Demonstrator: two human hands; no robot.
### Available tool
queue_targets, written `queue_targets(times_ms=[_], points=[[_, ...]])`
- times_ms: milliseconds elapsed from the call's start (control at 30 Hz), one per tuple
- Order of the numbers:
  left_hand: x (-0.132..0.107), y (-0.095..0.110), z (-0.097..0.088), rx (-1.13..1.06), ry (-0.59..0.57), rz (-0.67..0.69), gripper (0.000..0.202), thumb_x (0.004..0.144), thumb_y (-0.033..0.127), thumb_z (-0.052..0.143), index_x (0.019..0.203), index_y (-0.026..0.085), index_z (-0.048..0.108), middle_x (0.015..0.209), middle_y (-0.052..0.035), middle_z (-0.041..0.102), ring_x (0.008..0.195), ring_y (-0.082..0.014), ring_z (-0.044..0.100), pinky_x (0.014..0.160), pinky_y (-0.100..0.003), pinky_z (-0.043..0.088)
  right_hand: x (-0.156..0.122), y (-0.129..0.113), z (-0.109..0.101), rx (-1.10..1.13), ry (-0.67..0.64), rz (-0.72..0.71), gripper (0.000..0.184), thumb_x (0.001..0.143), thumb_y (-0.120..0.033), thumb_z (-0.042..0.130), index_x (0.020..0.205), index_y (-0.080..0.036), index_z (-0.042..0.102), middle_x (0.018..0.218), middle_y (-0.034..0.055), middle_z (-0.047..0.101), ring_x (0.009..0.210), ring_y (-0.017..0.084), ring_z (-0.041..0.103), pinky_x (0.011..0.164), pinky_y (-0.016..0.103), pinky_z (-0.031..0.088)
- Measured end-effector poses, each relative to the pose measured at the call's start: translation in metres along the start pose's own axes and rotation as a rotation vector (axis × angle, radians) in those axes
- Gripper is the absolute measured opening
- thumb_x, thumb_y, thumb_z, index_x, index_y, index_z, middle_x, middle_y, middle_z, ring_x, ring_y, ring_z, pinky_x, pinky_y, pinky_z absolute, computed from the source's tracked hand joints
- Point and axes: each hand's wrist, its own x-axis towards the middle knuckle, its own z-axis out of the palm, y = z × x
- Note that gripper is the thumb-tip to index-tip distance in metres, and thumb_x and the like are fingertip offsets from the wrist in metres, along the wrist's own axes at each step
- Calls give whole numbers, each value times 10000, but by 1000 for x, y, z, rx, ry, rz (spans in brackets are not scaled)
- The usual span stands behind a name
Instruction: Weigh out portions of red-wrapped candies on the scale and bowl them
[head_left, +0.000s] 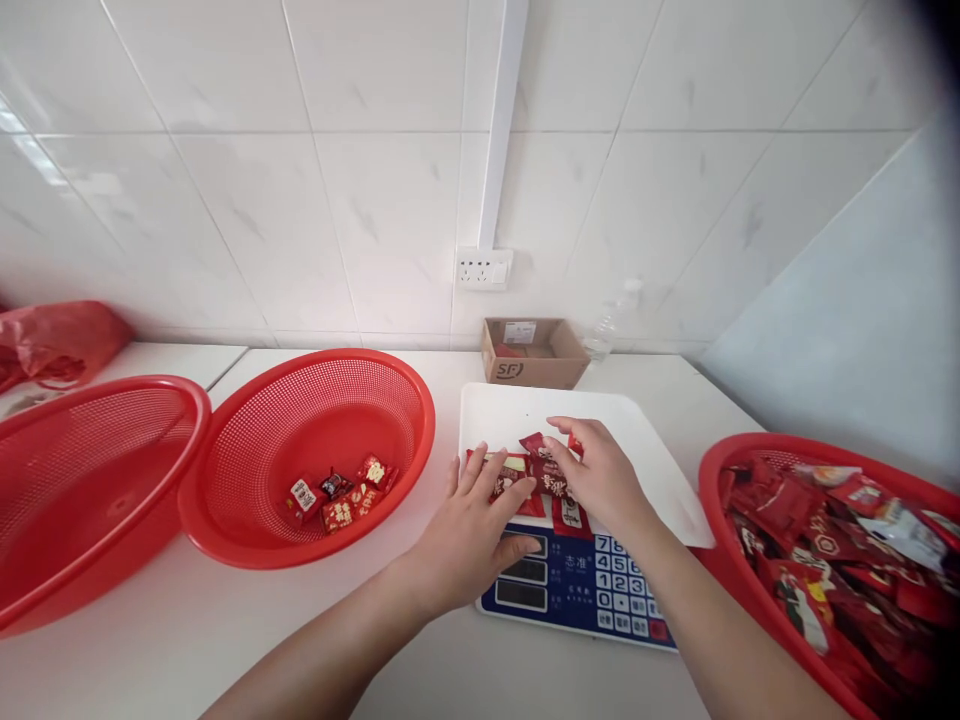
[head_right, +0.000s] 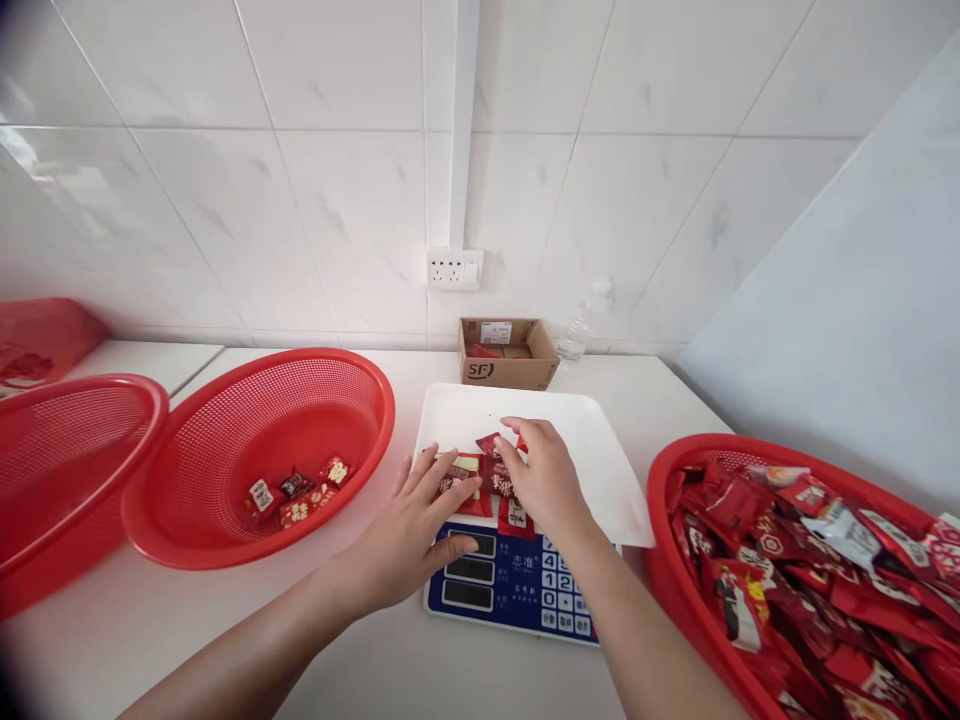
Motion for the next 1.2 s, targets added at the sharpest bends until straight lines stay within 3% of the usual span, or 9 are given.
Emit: queue_targets(times_ms=[300,400,533,733,933,1200], points=[[1,3,-3,-9,-19,0,578,890,441,538,1395,212,372,1534,-164,247,1420,-370,85,1092,-633,200,8,-1,0,55,-12,15,357,869,-408,443,1111,-202,606,1015,102,615,993,252,577,912,439,455],[4,3,-7,-19,-15,-5,588,886,435,548,1397,201,375,1532,-168,250,1422,-366,79,1090,-633,203,13,-10,-4,157,-140,70,396,862,-431,445,1168,-219,580,1083,86,613,1046,233,573,961,415,432],[5,3,-7,-41,23,0,622,880,439,555,1420,217,339,1530,-164,258,1423,-354,88,1085,-636,212,11,-20,-8,221,-304,28,456,872,-457,453,1263,-234,526,1209,79,599,1138,227,538,1012,428,399],[4,-2,-2,-51,50,-15,626,881,439,554,1427,225,336,1531,-137,271,1424,-344,105,1102,-612,212,-7,-6,-13,108,-270,101,464,900,-443,363,1244,-195,550,1299,100,561,1222,243,484,1071,469,346],[7,-3,3,-46,12,-29,659,872,399,577,1442,204,310,1531,-157,259,1415,-368,126,1090,-606,245,-30,-5,-13,163,-359,57,430,921,-399,343,1263,-234,546,1337,61,535,1250,211,472,1095,439,335],[8,-1,-3,-46,-14,-17,667,884,415,556,1439,149,300,1530,-198,229,1417,-355,100,1112,-581,206,-26,-7,-8,164,-360,9,473,928,-416,331,1324,-211,488,1414,87,449,1338,207,354,1131,453,254]])
